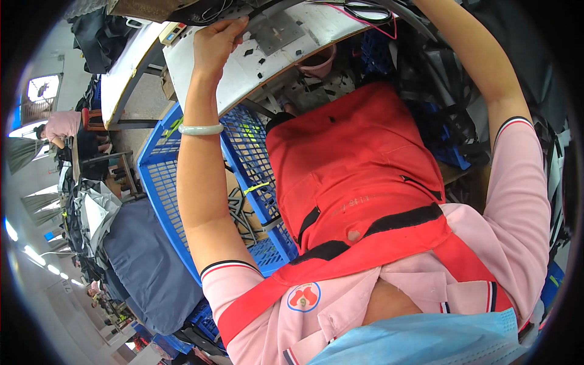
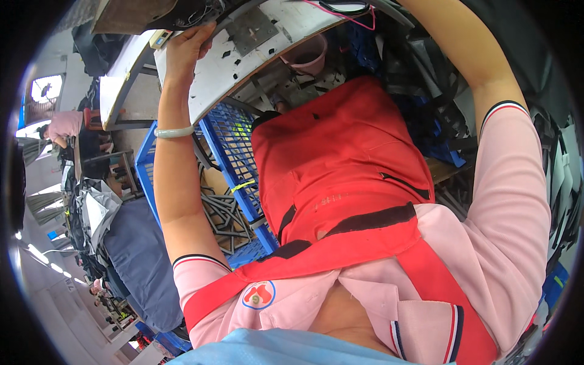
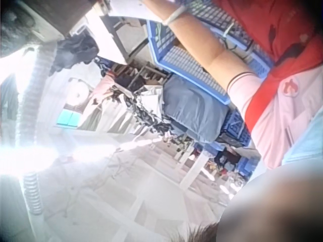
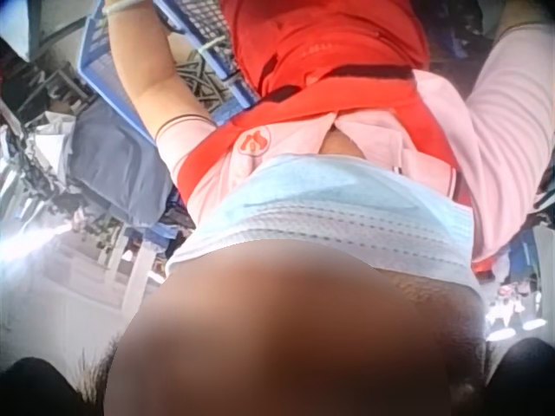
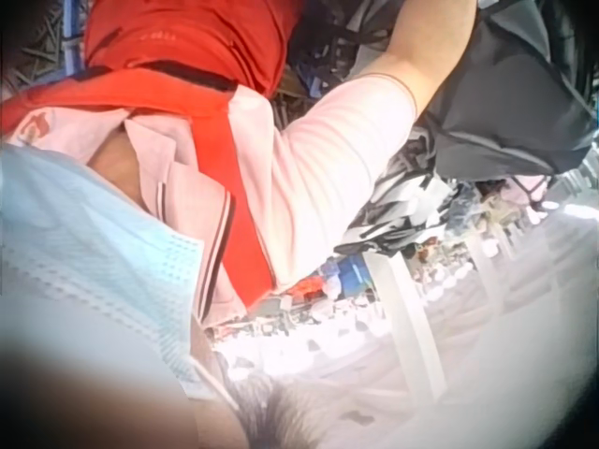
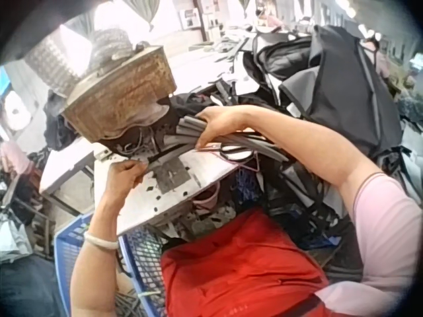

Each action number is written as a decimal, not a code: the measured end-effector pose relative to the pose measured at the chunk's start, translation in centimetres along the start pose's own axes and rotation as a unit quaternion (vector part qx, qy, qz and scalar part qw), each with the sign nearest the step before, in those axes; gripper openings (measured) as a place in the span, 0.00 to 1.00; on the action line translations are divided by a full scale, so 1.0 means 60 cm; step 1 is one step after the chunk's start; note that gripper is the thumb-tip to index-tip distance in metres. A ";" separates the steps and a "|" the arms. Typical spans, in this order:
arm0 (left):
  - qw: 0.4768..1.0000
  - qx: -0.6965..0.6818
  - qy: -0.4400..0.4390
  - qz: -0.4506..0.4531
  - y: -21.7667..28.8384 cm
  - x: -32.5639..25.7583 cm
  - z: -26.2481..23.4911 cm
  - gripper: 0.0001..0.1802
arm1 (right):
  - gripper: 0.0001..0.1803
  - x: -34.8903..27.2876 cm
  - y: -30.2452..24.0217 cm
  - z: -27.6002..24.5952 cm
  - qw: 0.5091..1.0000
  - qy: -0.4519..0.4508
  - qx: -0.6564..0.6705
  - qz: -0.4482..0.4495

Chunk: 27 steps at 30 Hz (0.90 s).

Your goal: Sewing together fabric panels and piping using an industrial sewing machine.

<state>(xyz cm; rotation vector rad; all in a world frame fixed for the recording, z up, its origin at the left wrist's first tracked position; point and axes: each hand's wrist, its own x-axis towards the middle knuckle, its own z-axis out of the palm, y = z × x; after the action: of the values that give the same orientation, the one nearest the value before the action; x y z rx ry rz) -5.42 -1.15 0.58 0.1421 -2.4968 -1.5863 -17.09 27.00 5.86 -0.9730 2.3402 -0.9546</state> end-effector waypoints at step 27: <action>0.986 -0.034 -0.145 0.068 0.004 -0.069 0.082 0.19 | 0.14 -0.046 -0.053 0.289 0.878 -0.003 -0.356 -0.320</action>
<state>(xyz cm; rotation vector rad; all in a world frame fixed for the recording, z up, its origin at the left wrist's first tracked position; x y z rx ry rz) -2.33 4.03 -1.65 -0.2828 -2.5885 -1.7409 -3.36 19.93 -3.11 -2.1182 2.4250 -0.2255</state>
